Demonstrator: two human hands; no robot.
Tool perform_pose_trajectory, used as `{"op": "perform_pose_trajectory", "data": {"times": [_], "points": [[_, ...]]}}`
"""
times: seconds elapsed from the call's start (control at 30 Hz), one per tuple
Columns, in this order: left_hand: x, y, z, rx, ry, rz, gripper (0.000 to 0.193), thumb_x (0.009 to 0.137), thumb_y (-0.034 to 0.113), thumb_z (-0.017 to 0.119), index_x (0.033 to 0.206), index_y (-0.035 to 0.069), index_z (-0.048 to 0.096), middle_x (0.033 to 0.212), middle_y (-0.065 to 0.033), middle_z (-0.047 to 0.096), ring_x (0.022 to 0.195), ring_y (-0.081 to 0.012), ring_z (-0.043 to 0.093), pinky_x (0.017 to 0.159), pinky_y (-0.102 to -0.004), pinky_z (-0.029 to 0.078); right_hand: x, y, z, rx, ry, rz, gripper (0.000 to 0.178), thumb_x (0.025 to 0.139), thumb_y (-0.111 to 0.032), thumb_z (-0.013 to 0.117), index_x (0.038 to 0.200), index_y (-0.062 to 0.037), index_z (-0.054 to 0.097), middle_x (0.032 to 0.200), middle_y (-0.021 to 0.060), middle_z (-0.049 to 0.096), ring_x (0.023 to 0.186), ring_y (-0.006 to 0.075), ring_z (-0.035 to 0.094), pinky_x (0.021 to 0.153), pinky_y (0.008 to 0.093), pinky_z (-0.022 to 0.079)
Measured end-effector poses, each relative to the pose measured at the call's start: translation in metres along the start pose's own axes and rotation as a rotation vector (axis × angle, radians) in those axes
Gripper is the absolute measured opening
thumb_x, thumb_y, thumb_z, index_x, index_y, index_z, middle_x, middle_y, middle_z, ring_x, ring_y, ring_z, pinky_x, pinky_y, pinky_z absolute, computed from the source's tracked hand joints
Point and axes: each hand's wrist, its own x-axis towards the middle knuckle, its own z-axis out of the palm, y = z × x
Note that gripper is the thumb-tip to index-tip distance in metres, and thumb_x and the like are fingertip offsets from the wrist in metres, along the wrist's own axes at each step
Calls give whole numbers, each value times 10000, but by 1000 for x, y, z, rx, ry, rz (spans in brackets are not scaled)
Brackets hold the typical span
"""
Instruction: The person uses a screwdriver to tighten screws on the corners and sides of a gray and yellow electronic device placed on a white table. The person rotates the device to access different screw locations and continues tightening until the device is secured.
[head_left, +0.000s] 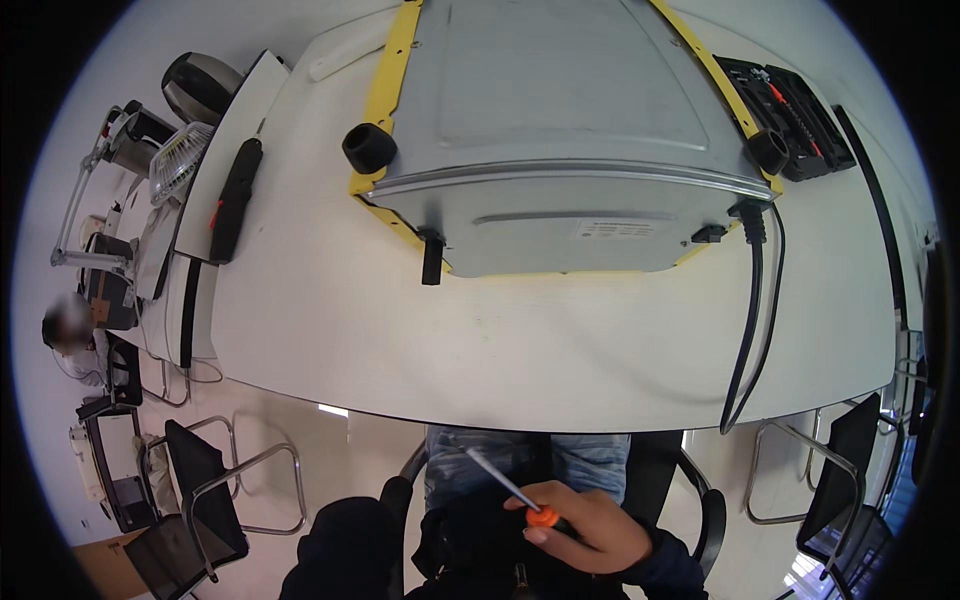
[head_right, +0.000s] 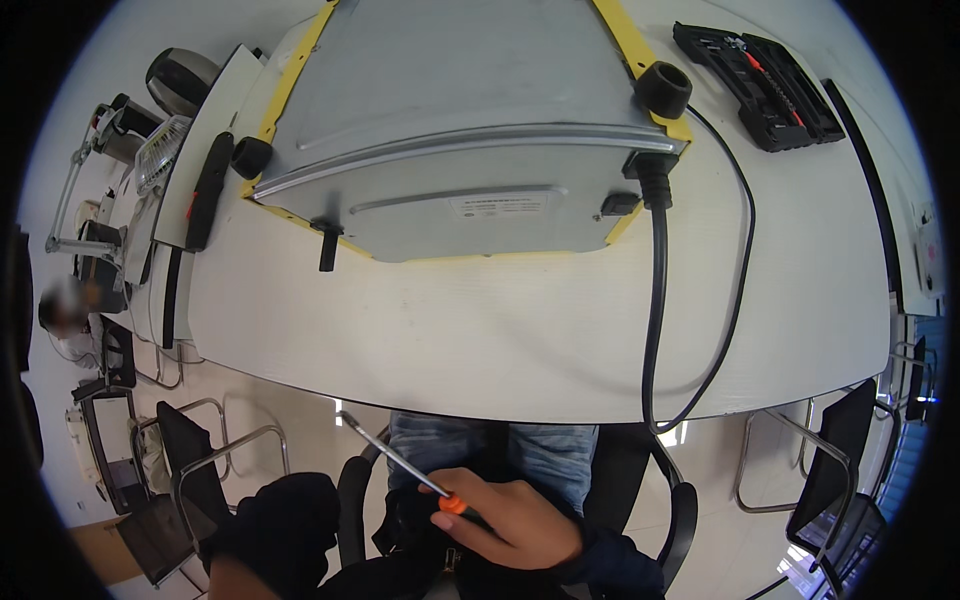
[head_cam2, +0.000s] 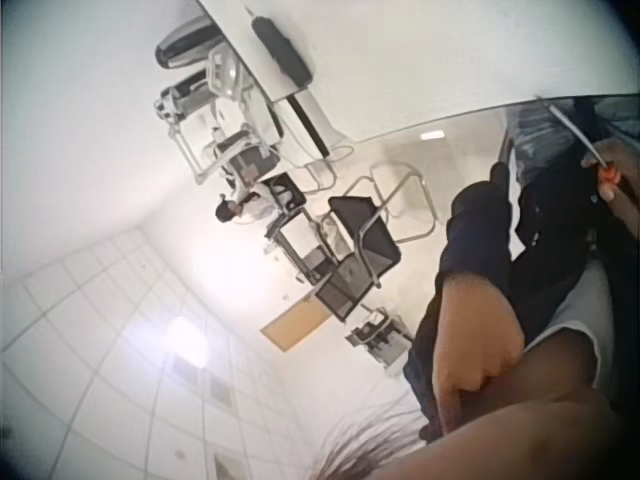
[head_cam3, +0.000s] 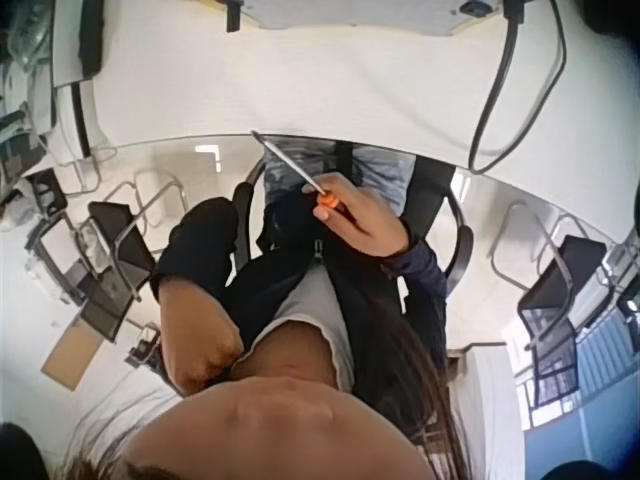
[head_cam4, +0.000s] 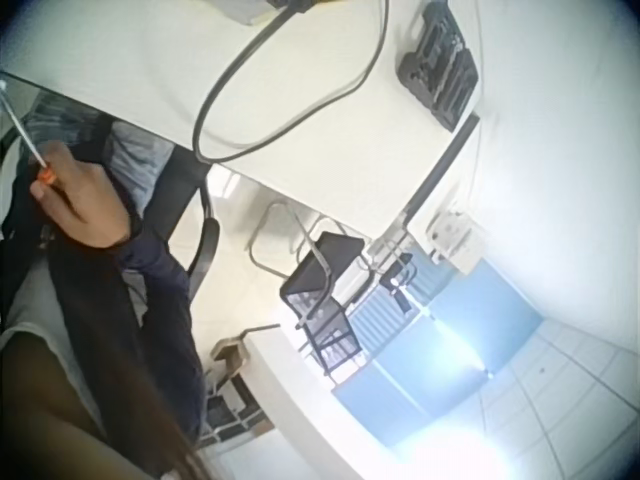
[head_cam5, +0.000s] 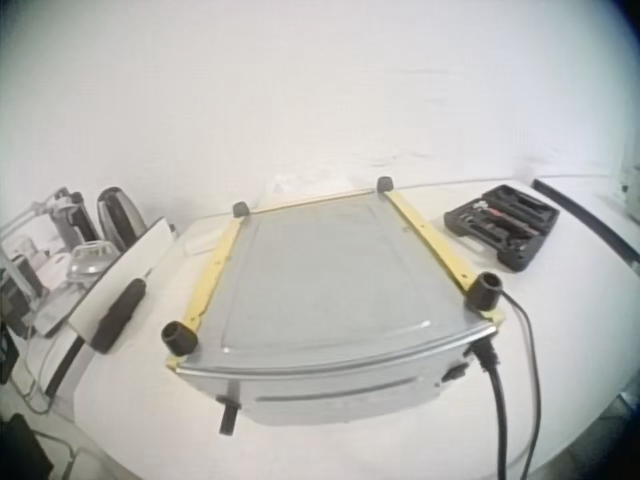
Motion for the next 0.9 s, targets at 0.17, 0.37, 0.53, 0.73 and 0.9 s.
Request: {"op": "perform_pose_trajectory", "data": {"times": [0.17, 0.37, 0.53, 0.73, 0.9], "points": [[-3, -9, 11, 67, -53, 59, 111, 793, 250, 441, 861, 193, 509, 456, 56, 485, 425, -120, 530, 359, -249, 377, 6, 8, 16, 35, 23, -52, 293, 839, -163, 485, 1082, -15, 411, 556, 78, 495, 388, 174, 482, 386, 253, 345], [-10, -9, 2, -49, -33, 6, 215, 770, 173, 474, 564, 117, 501, 420, 16, 451, 378, -149, 478, 359, -274, 344, 9, 13, 21, 2, 53, -41, 290, 839, -175, 488, 1071, -12, 424, 586, 91, 524, 393, 179, 493, 377, 250, 344], [-9, -9, -8, -46, 19, 53, 217, 792, 200, 465, 594, 123, 508, 423, 22, 458, 382, -157, 489, 365, -279, 359, 12, 13, 19, -2, 72, -34, 285, 836, -171, 492, 1063, -9, 435, 608, 100, 542, 390, 186, 493, 374, 252, 345], [-11, -18, -5, -53, -41, 15, 232, 759, 312, 546, 628, 125, 499, 431, 23, 463, 395, -150, 503, 378, -260, 370, 12, 12, 16, 9, 75, -32, 284, 833, -165, 497, 1061, -7, 435, 612, 103, 546, 392, 191, 495, 379, 259, 351], [-16, -13, -11, 54, -86, -90, 273, 744, 348, 570, 654, 97, 513, 452, 13, 463, 424, -143, 519, 391, -242, 372, 13, 10, 16, -7, 65, -29, 291, 825, -163, 508, 1055, 0, 434, 628, 108, 554, 415, 209, 511, 396, 267, 369]]}}
